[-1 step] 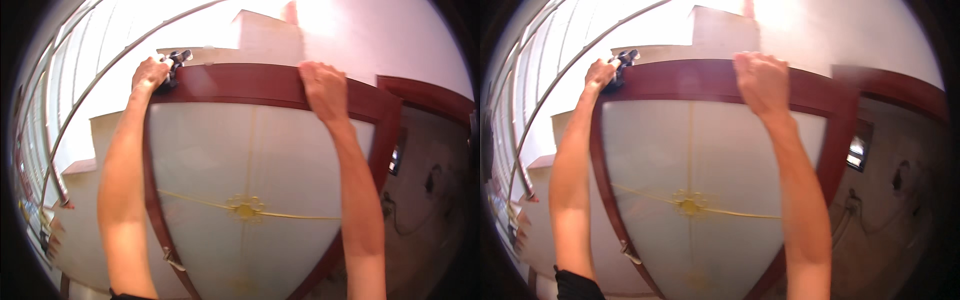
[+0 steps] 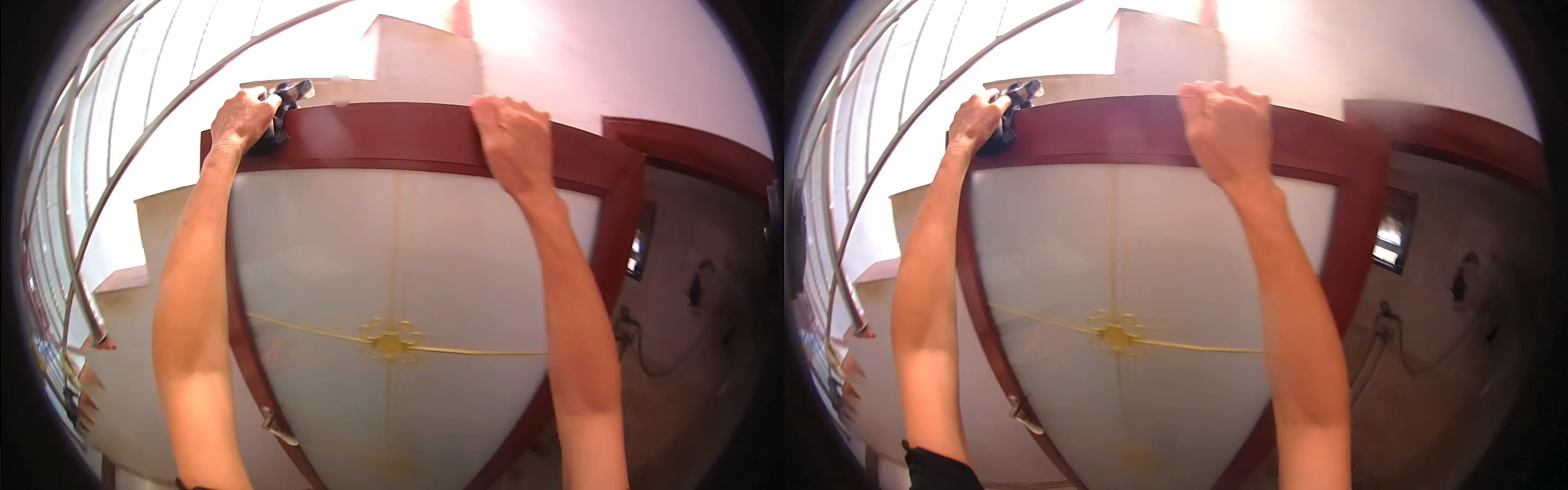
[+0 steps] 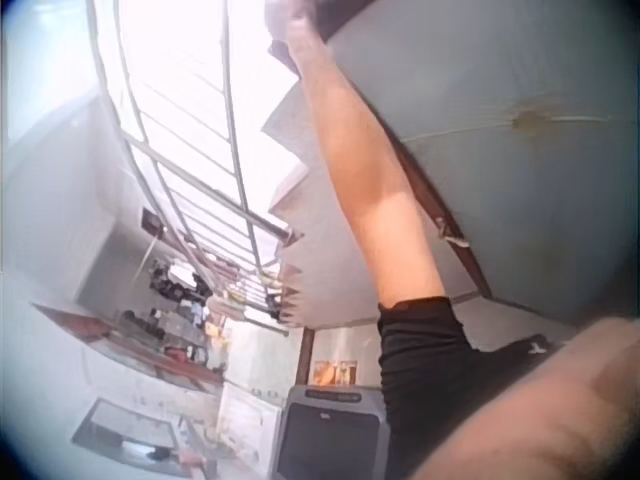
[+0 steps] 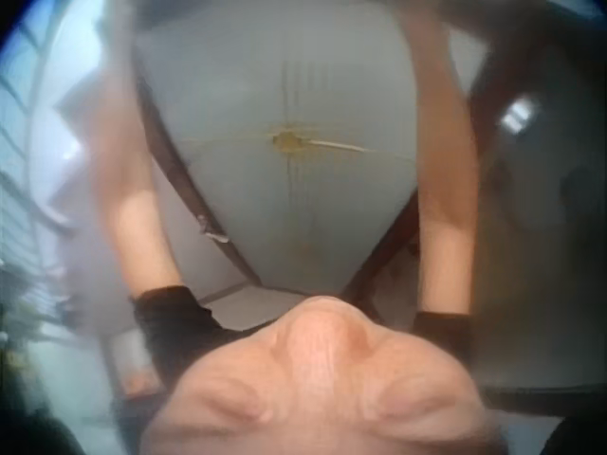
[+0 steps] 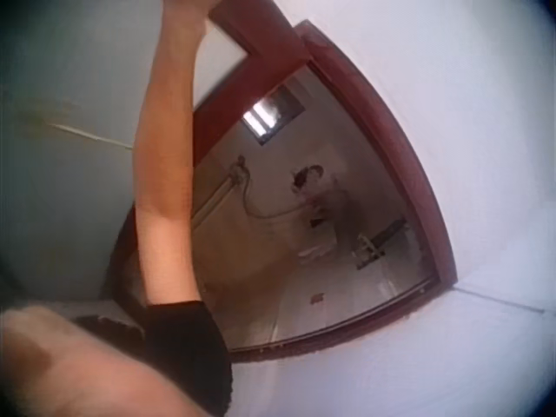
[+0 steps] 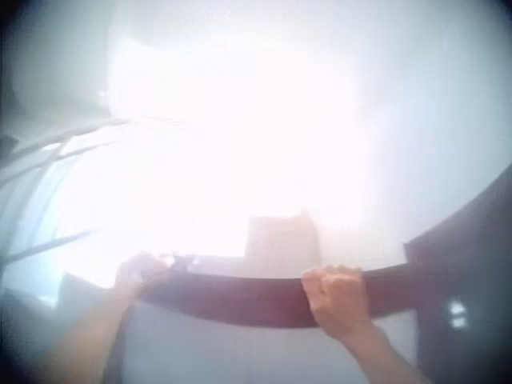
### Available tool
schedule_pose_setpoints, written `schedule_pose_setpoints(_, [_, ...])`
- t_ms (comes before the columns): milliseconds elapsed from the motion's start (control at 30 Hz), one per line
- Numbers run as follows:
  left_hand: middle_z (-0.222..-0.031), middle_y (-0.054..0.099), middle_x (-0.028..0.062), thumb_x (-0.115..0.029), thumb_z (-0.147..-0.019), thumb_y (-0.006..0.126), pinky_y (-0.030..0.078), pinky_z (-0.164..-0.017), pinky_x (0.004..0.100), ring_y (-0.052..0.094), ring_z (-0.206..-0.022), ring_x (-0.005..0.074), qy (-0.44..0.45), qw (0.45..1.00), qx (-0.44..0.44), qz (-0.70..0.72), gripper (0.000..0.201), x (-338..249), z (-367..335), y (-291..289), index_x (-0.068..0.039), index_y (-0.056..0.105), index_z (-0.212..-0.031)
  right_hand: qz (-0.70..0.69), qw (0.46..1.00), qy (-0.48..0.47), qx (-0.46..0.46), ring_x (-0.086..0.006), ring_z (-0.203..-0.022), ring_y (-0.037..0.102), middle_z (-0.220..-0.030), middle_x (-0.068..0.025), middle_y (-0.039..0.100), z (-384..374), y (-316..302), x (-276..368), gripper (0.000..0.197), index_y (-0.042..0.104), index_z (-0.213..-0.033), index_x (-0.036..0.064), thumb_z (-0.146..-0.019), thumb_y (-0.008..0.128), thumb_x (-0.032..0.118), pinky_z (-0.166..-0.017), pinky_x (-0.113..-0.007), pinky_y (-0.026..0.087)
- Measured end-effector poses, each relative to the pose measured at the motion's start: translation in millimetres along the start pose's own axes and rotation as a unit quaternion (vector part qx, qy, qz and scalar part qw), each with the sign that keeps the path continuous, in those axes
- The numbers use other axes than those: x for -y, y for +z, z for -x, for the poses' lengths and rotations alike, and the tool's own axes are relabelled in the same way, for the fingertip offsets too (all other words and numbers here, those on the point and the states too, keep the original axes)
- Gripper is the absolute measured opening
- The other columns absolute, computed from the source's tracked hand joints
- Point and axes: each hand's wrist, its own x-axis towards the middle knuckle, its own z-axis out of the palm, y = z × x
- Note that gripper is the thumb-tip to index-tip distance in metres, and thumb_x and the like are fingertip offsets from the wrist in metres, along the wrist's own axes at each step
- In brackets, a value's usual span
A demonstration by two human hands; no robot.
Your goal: The person rinses a cloth in a sink and then uses it by hand to wipe down the glass and frame of a door.
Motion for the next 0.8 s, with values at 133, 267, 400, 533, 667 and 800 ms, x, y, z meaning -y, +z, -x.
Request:
schedule_pose_setpoints(133, [-0.084, 0.067, 0.0174, -0.035, -0.082, 0.047, 0.048, -0.076, 0.0442, 0.063, -0.084, 0.0352, 0.127, 0.988, -0.083, -0.041, 0.038, -127, 58, 43, -0.006, 0.067, -0.096, 0.017, 0.998, 0.001, 0.057, -0.0303, -0.085, 0.057, -0.088, -0.0128, 0.065, 1, 0, -12, 0.036, 0.066, -0.087, 0.0045, -0.092, 0.041, 0.031, -0.081, -0.041, 0.040])
schedule_pose_setpoints(267, [-0.087, 0.066, 0.0172, -0.035, -0.086, 0.045, 0.047, -0.077, 0.0443, 0.063, -0.083, 0.0344, 0.176, 0.980, -0.090, 0.011, 0.037, -191, 87, 54, -0.008, 0.065, -0.102, -0.197, 0.979, 0.014, -0.044, -0.0307, -0.093, 0.057, -0.096, -0.0154, 0.063, 13, -24, -11, 0.031, 0.063, -0.097, 0.0031, -0.093, 0.041, 0.024, -0.084, -0.039, 0.042])
schedule_pose_setpoints(400, [-0.095, 0.065, 0.0169, -0.034, -0.087, 0.043, 0.046, -0.079, 0.0442, 0.062, -0.086, 0.0340, 0.241, 0.954, -0.180, 0.011, 0.040, -225, 100, 81, -0.006, 0.062, -0.108, -0.269, 0.958, 0.042, -0.089, -0.0293, -0.104, 0.056, -0.103, -0.0159, 0.060, 60, -77, -29, 0.023, 0.060, -0.100, -0.0004, -0.092, 0.042, 0.012, -0.090, -0.035, 0.043])
schedule_pose_setpoints(533, [-0.112, 0.060, 0.0124, -0.032, -0.087, 0.047, 0.031, -0.098, 0.0463, 0.052, -0.108, 0.0314, 0.263, 0.950, -0.167, 0.029, 0.039, -276, 132, 104, -0.009, 0.055, -0.118, -0.227, 0.958, 0.098, -0.148, -0.0263, -0.111, 0.053, -0.105, -0.0140, 0.060, 112, -134, -65, 0.027, 0.060, -0.097, -0.0018, -0.093, 0.035, 0.009, -0.096, -0.035, 0.038])
schedule_pose_setpoints(667, [-0.131, 0.046, 0.0162, -0.029, -0.085, 0.054, 0.019, -0.105, 0.0543, 0.033, -0.127, 0.0388, 0.317, 0.896, -0.286, 0.119, 0.044, -317, 165, 140, -0.008, 0.050, -0.123, -0.241, 0.946, 0.152, -0.152, -0.0254, -0.114, 0.051, -0.110, -0.0136, 0.059, 138, -155, -92, 0.029, 0.059, -0.101, -0.0025, -0.094, 0.035, 0.012, -0.099, -0.035, 0.035])
schedule_pose_setpoints(800, [-0.137, 0.036, 0.0204, -0.024, -0.080, 0.059, 0.020, -0.104, 0.0555, 0.029, -0.128, 0.0430, 0.383, 0.875, -0.215, 0.203, 0.051, -336, 219, 157, -0.005, 0.047, -0.127, -0.195, 0.960, 0.144, -0.141, -0.0267, -0.119, 0.046, -0.122, -0.0161, 0.053, 145, -157, -102, 0.032, 0.056, -0.112, -0.0036, -0.093, 0.035, 0.012, -0.101, -0.036, 0.032])
